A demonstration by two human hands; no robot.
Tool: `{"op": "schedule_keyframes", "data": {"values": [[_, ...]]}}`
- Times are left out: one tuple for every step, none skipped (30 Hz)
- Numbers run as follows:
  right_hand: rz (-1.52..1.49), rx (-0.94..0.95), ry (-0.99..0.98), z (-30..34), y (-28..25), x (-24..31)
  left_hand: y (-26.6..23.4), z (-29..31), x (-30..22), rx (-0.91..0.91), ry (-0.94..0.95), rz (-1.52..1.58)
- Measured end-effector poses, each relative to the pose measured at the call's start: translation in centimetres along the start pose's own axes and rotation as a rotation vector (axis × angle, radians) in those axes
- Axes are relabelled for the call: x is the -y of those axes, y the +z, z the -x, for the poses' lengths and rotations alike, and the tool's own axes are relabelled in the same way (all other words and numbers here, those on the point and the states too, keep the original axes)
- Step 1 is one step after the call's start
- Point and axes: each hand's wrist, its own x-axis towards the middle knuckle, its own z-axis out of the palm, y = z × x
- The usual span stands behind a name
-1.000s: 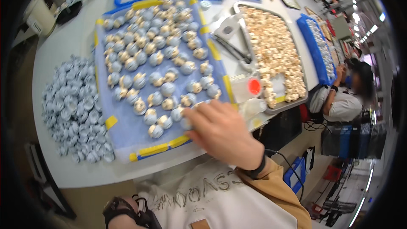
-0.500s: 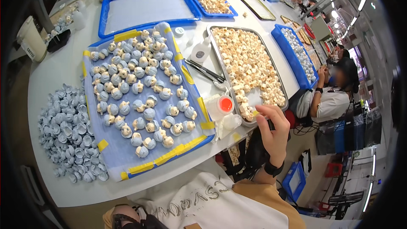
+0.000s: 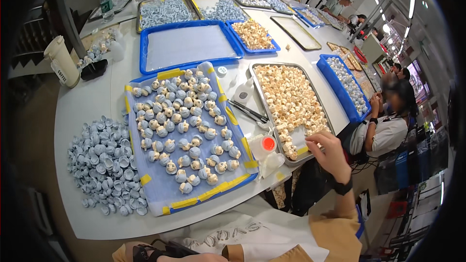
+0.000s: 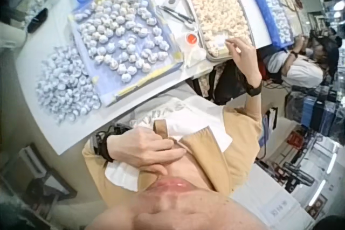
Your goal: The person assembles small figurines by applying glue to the base of a head and attaching a hat. They work at a table with trays of parts, picking up a head, applying adhesive, and then placing a hat on top before setting the finished unit aside.
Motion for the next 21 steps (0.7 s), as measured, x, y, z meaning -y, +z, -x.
{"op": "schedule_keyframes", "data": {"values": [[-0.001,-0.04,-0.012,0.2,1.0,-0.7,0.4,-0.2,0.6,-0.015,0.031,0.082],[-0.016,-0.081,-0.025,0.4,2.1,-1.0,0.9,-0.4,0.8,-0.028,0.049,0.161],[0.014,-0.054,-0.009,0.7,2.7,-1.7,1.0,-0.7,1.0,0.013,0.039,0.245],[0.037,-0.065,0.051,1.5,2.9,-2.4,1.1,-1.2,1.5,0.064,0.041,0.34],[0.059,-0.076,0.111,2.2,3.2,-3.1,0.7,-1.8,2.1,0.172,0.016,0.438],[0.082,-0.087,0.17,2.9,3.3,-3.4,0.6,-2.3,2.5,0.28,-0.008,0.535],[0.136,-0.108,0.155,2.9,3.4,-3.4,0.9,-2.5,2.5,0.237,0.008,0.567],[0.192,-0.13,0.142,2.9,3.6,-3.4,1.1,-2.4,2.7,0.265,0.017,0.572],[0.249,-0.153,0.13,2.9,3.5,-3.3,1.4,-2.2,3.0,0.294,0.027,0.576],[0.284,-0.148,0.137,2.8,3.7,-3.2,1.5,-2.0,3.0,0.323,0.023,0.585],[0.319,-0.143,0.145,2.8,3.8,-3.2,1.6,-2.0,3.0,0.305,0.027,0.591],[0.355,-0.139,0.153,2.7,3.9,-3.2,1.6,-2.1,3.0,0.287,0.032,0.597],[0.375,-0.136,0.174,3.1,3.9,-3.6,1.6,-2.2,3.0,0.273,0.048,0.612],[0.395,-0.135,0.195,3.4,4.1,-4.3,1.6,-2.4,2.9,0.222,0.065,0.602],[0.415,-0.133,0.215,3.6,4.2,-4.6,1.5,-2.7,2.6,0.172,0.083,0.592],[0.413,-0.129,0.22,3.4,4.5,-4.4,1.4,-2.7,2.5,0.14,0.078,0.588],[0.412,-0.125,0.224,3.1,4.7,-4.1,1.3,-2.8,2.4,0.109,0.073,0.587],[0.41,-0.121,0.226,2.7,4.9,-3.8,1.2,-2.8,2.6,0.107,0.057,0.601],[0.402,-0.1,0.257,2.6,4.9,-3.6,1.0,-2.6,2.8,0.103,0.047,0.625],[0.393,-0.08,0.285,2.3,4.9,-3.4,0.8,-2.3,3.0,0.113,0.039,0.611],[0.384,-0.059,0.312,1.9,4.9,-3.3,0.6,-2.0,3.1,0.122,0.031,0.595]]}}
